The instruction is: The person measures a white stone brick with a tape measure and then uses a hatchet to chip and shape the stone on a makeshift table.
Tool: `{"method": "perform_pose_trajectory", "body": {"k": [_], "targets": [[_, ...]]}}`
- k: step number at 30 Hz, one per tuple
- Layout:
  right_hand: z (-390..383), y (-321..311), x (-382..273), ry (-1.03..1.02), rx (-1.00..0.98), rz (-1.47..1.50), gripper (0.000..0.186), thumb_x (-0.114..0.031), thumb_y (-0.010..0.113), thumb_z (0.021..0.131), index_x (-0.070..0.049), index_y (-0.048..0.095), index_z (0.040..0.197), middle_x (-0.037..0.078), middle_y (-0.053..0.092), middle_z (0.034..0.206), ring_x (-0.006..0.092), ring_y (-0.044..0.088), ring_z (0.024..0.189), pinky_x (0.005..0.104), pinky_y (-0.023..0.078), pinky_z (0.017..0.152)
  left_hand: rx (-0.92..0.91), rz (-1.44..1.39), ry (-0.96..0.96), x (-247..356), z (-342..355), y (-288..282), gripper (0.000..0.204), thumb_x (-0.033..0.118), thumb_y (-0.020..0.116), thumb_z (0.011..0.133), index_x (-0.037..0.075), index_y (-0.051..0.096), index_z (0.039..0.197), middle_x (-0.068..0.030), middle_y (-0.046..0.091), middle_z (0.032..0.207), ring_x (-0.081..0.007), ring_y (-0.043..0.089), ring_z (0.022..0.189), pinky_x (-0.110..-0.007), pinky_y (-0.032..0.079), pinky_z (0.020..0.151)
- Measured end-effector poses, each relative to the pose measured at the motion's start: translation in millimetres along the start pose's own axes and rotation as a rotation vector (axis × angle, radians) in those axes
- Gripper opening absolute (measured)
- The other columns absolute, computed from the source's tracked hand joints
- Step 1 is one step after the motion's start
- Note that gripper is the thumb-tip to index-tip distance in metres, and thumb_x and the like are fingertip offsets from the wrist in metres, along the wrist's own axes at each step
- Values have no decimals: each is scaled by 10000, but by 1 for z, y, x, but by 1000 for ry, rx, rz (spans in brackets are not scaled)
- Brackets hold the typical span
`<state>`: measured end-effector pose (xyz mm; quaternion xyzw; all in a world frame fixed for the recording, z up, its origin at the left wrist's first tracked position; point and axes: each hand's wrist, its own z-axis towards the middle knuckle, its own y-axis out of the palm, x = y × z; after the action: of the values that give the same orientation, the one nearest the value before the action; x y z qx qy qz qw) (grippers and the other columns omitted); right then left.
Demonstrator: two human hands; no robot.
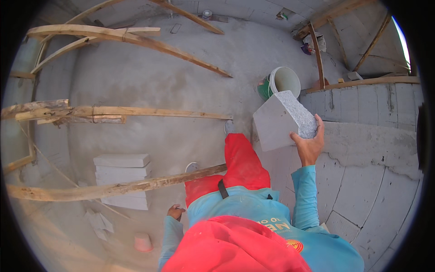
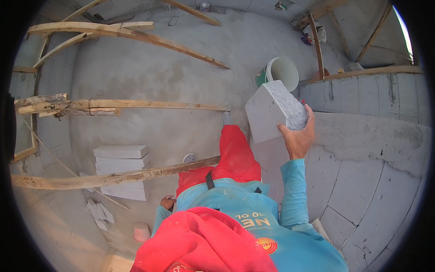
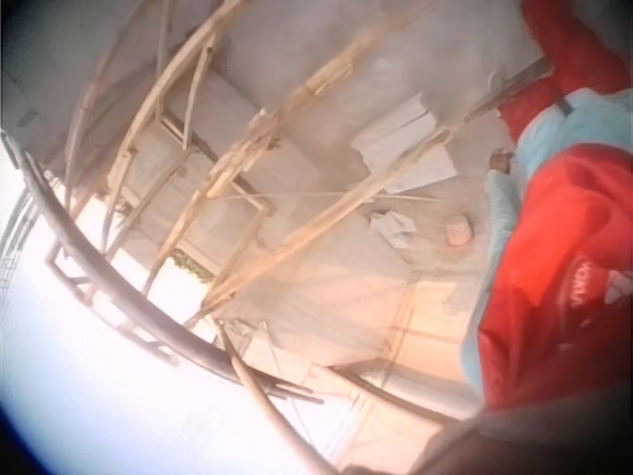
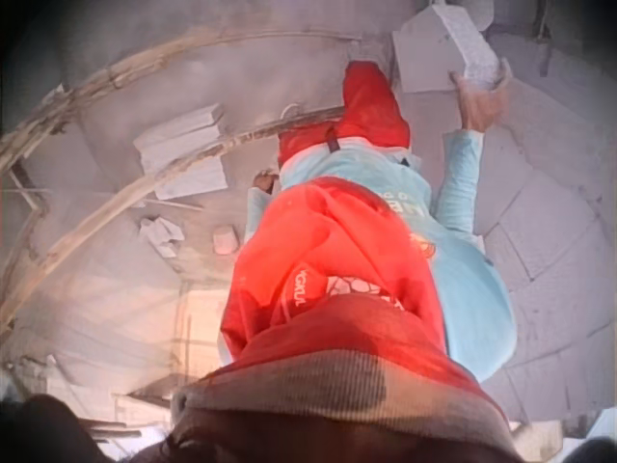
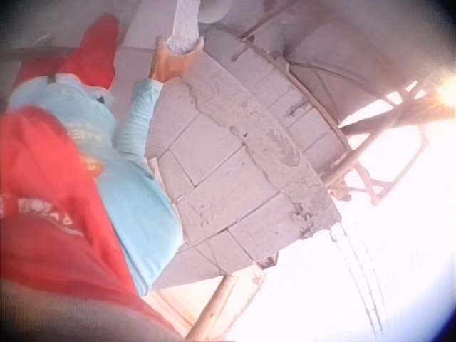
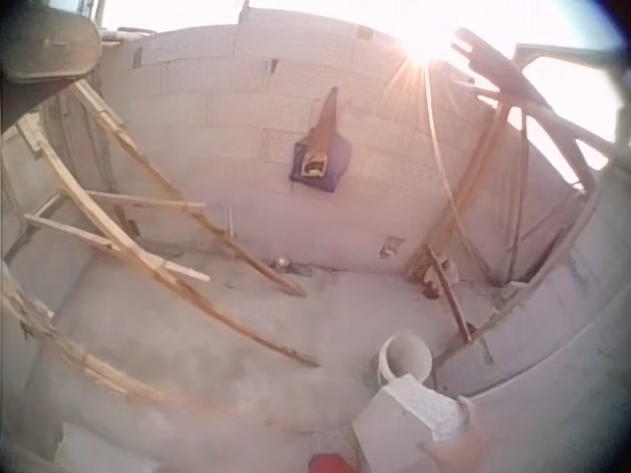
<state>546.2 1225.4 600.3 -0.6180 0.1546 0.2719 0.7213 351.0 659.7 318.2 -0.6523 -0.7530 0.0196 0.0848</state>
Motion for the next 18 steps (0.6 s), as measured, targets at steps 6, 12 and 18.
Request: {"method": "perform_pose_trajectory", "body": {"k": [6, 12, 18], "targets": [[117, 101, 45, 8, -246, -6, 862, -135, 864, 549, -106, 537, 1345, 134, 634, 1286, 337, 633, 1183, 405, 505, 1017, 120, -261, -131, 28, -27, 39, 578, 237, 775, 707, 43, 700, 1246, -157, 718, 1182, -236, 672, 1093, -331, 524, 942], [214, 104, 42, 103, -262, 54, 838, -152, 833, 551, -139, 539, 1336, 102, 638, 1280, 335, 646, 1150, 428, 533, 952, 353, -259, 77, 247, -89, -17, 549, 178, 742, 740, 79, 700, 1278, -134, 716, 1097, -232, 676, 1006, -335, 533, 881], [296, 69, 53, 185, -112, 105, 848, -157, 835, 551, -146, 546, 1348, 103, 642, 1296, 326, 646, 1163, 418, 529, 966, 387, -186, 310, 393, -72, -45, 569, 180, 737, 743, 100, 680, 1303, -127, 679, 1137, -232, 654, 1003, -346, 529, 883]]}}
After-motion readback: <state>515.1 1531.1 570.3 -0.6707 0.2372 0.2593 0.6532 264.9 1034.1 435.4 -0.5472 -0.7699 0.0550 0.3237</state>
